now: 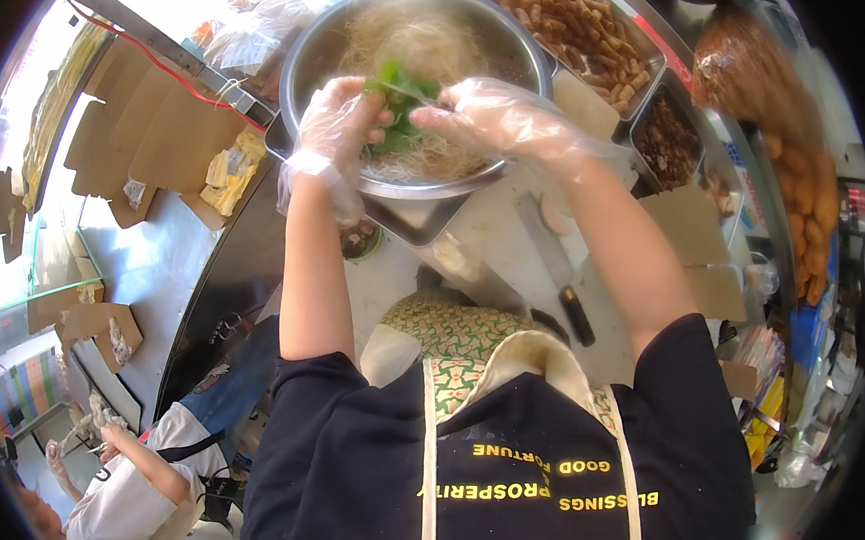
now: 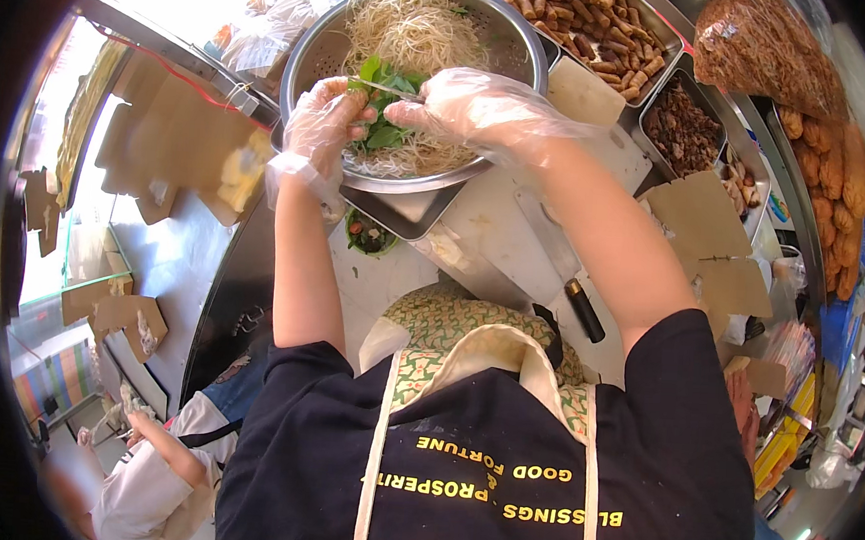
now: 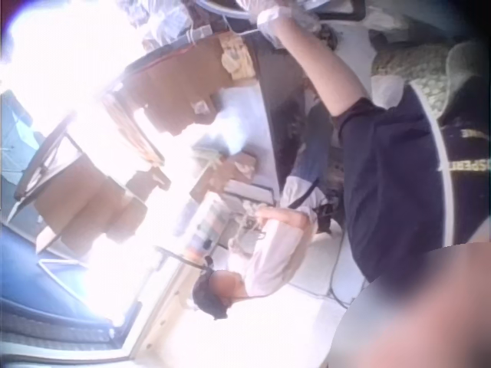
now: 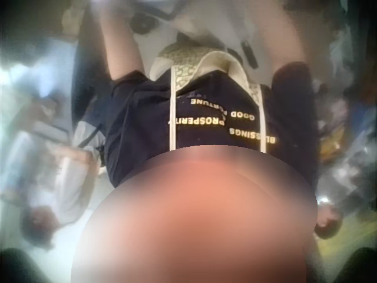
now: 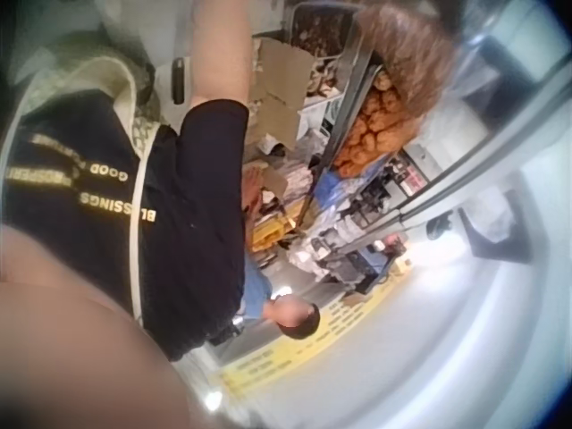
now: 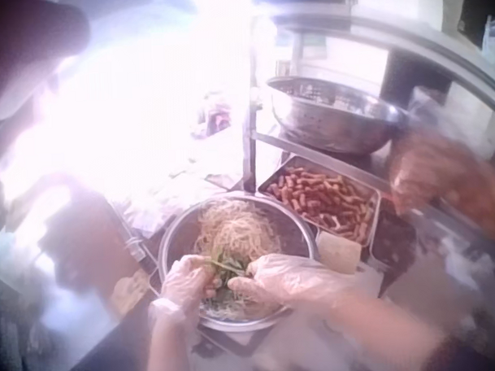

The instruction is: The person assembles food items in cardboard boxes at a street food stall. They add bean sprouts and greens, cut and place sliced meat and sausages, and arrange fried items into the boxes.

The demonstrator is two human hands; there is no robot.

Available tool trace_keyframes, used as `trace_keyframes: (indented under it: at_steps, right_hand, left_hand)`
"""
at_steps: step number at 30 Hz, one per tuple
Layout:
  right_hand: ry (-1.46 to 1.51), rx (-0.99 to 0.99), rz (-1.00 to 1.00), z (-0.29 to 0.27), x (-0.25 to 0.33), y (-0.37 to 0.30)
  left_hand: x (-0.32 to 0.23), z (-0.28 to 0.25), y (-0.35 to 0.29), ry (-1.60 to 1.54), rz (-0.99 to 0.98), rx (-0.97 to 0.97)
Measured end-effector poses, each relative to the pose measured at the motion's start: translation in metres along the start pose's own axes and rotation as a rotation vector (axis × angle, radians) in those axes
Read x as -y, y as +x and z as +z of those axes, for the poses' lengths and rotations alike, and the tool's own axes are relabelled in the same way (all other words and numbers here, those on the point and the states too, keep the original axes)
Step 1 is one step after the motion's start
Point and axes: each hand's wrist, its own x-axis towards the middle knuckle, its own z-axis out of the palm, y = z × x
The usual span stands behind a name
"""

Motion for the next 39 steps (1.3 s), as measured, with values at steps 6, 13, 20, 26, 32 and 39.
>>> trace_keyframes:
  at_steps: [6, 13, 20, 26, 32, 39]
  right_hand:
    - [-0.087, -0.039, 0.118, -0.017, 0.01, -0.025]
    - [-0.267, -0.28, 0.038, -0.027, 0.004, -0.05]
    - [-0.377, -0.183, -0.045, -0.005, 0.018, 0.001]
    - [-0.216, -0.283, -0.12, 0.0, -0.016, -0.015]
    - [-0.453, -0.264, -0.028, -0.005, -0.012, -0.021]
    - [-0.31, -0.431, -0.134, 0.006, -0.007, -0.049]
  left_hand:
    - [-0.013, -0.039, -0.043, 0.383, 0.055, -0.231]
    - [0.076, -0.124, -0.087, 0.431, -0.495, -0.115]
    - [0.156, -0.119, -0.06, 1.167, -0.827, -0.049]
    - [0.067, -0.124, -0.075, 1.01, 0.027, -0.432]
    - [-0.023, -0.031, -0.034, 1.152, 0.393, -0.133]
    - [-0.02, 0.033, 0.033, 1.2, 0.054, 0.119]
